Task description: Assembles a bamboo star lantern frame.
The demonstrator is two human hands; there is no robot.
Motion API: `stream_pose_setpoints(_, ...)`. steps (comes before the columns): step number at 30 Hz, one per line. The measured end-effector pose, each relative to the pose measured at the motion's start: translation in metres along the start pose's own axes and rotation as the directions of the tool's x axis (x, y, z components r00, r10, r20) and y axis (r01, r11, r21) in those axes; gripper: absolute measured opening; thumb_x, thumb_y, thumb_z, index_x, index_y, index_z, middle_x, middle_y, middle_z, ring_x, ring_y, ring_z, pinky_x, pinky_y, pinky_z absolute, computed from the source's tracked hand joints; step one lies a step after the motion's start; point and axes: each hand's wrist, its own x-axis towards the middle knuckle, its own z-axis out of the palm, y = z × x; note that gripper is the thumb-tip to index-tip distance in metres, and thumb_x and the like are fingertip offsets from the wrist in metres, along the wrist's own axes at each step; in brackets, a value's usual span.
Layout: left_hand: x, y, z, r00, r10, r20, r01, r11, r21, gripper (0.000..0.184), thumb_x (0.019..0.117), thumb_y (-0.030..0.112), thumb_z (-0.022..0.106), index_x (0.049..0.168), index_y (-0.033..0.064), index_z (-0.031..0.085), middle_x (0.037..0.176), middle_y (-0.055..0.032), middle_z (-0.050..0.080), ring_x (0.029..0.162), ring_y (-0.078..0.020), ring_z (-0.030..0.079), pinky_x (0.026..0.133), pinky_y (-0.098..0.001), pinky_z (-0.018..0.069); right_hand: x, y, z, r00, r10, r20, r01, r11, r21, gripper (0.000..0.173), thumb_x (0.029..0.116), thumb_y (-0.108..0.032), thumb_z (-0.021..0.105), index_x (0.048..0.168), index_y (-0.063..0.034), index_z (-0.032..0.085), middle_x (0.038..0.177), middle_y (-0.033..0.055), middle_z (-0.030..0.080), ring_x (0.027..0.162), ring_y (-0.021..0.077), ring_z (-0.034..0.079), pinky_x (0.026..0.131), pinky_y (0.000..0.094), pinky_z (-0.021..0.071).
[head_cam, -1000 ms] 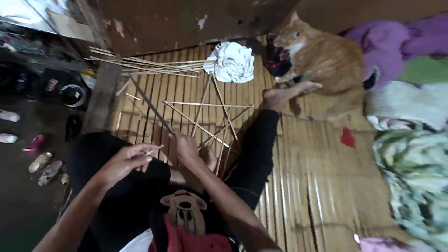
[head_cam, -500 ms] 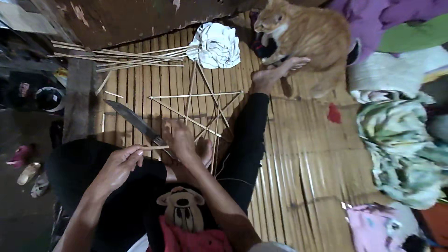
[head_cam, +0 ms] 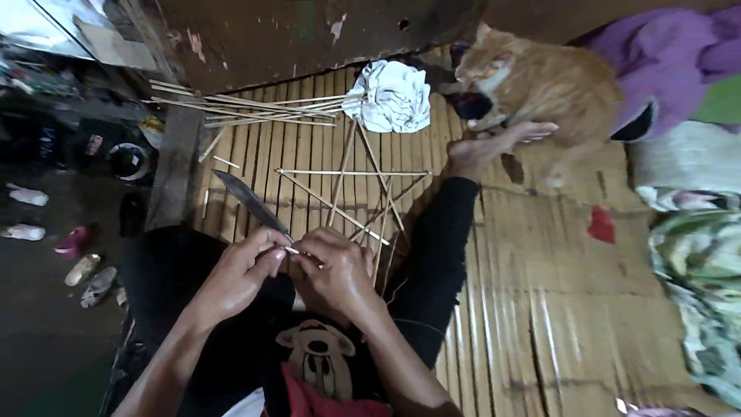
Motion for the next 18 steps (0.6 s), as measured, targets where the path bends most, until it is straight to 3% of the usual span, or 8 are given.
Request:
stream_pose_setpoints(4, -0.003, 0.002, 0.007, 0.989, 0.085, -0.122, -0.090, 0.995, -0.039, 0.018, 0.0984, 0.017, 0.060, 0.110, 0.0079, 0.070, 0.097, 0.0060, 0.068, 0.084, 0.0044, 0.063, 0.075, -0.0129, 0.0530, -0.004, -0.005, -0.002, 0.998, 0.026, -0.056, -0.024, 0.999, 0.029, 0.008, 0.0868, -0.009, 0.073, 0.089, -0.0037, 0.079, 0.090, 0.0090, 0.075, 0.078, 0.0151, 0.069, 0.074, 0.0265, 0.0577)
stream_pose_setpoints(9, -0.008, 0.006, 0.008, 0.948, 0.210, -0.239, -0.179, 0.973, 0.145, 0.017, 0.0972, 0.023, 0.064, 0.104, 0.0113, 0.075, 0.097, 0.0060, 0.071, 0.093, 0.0031, 0.066, 0.085, -0.0152, 0.0550, -0.008, -0.002, -0.009, 0.994, 0.023, -0.109, -0.017, 0.998, 0.055, 0.012, 0.0880, -0.011, 0.073, 0.096, -0.0044, 0.080, 0.093, 0.0084, 0.075, 0.082, 0.0123, 0.070, 0.076, 0.0231, 0.0583)
stream_pose_setpoints(11, -0.008, 0.004, 0.009, 0.942, 0.219, -0.253, -0.168, 0.963, 0.210, 0.019, 0.0981, 0.023, 0.063, 0.104, 0.0109, 0.076, 0.097, 0.0044, 0.072, 0.094, 0.0023, 0.067, 0.086, -0.0161, 0.0554, -0.011, 0.004, -0.018, 0.993, 0.050, -0.110, -0.049, 0.999, 0.015, 0.022, 0.0896, -0.020, 0.075, 0.107, -0.0067, 0.079, 0.103, 0.0086, 0.074, 0.087, 0.0136, 0.070, 0.076, 0.0269, 0.0589)
stream_pose_setpoints(13, -0.007, 0.000, 0.008, 0.941, 0.210, -0.267, -0.136, 0.953, 0.270, 0.020, 0.0987, 0.024, 0.062, 0.104, 0.0107, 0.076, 0.096, 0.0031, 0.072, 0.093, 0.0011, 0.068, 0.086, -0.0181, 0.0558, -0.019, 0.023, -0.035, 0.977, 0.165, -0.136, -0.182, 0.975, -0.125, 0.030, 0.0930, -0.028, 0.073, 0.114, -0.0073, 0.077, 0.108, 0.0117, 0.073, 0.083, 0.0196, 0.069, 0.070, 0.0369, 0.0586)
stream_pose_setpoints(15, -0.006, -0.005, 0.007, 0.939, 0.194, -0.285, -0.104, 0.948, 0.300, 0.020, 0.0983, 0.024, 0.062, 0.104, 0.0107, 0.077, 0.097, 0.0016, 0.073, 0.092, -0.0010, 0.069, 0.085, -0.0202, 0.0566, -0.035, 0.048, -0.052, 0.911, 0.379, -0.160, -0.411, 0.849, -0.332, 0.037, 0.0964, -0.030, 0.070, 0.122, -0.0038, 0.072, 0.112, 0.0228, 0.070, 0.089, 0.0385, 0.070, 0.072, 0.0549, 0.0574)
stream_pose_setpoints(16, -0.006, -0.007, 0.006, 0.939, 0.182, -0.290, -0.090, 0.948, 0.305, 0.020, 0.0983, 0.023, 0.062, 0.104, 0.0107, 0.077, 0.097, 0.0009, 0.073, 0.092, -0.0018, 0.069, 0.085, -0.0213, 0.0566, -0.043, 0.060, -0.057, 0.840, 0.523, -0.143, -0.533, 0.750, -0.392, 0.044, 0.0978, -0.031, 0.068, 0.131, -0.0020, 0.067, 0.118, 0.0291, 0.067, 0.101, 0.0482, 0.067, 0.081, 0.0636, 0.0545)
stream_pose_setpoints(18, -0.005, -0.012, 0.002, 0.942, 0.166, -0.290, -0.069, 0.945, 0.318, 0.021, 0.0987, 0.024, 0.062, 0.104, 0.0111, 0.077, 0.099, 0.0002, 0.074, 0.092, -0.0037, 0.070, 0.085, -0.0243, 0.0571, -0.059, 0.079, -0.056, 0.641, 0.765, -0.062, -0.693, 0.543, -0.474, 0.059, 0.0999, -0.035, 0.065, 0.149, -0.0044, 0.052, 0.132, 0.0338, 0.060, 0.118, 0.0551, 0.060, 0.092, 0.0698, 0.0486)
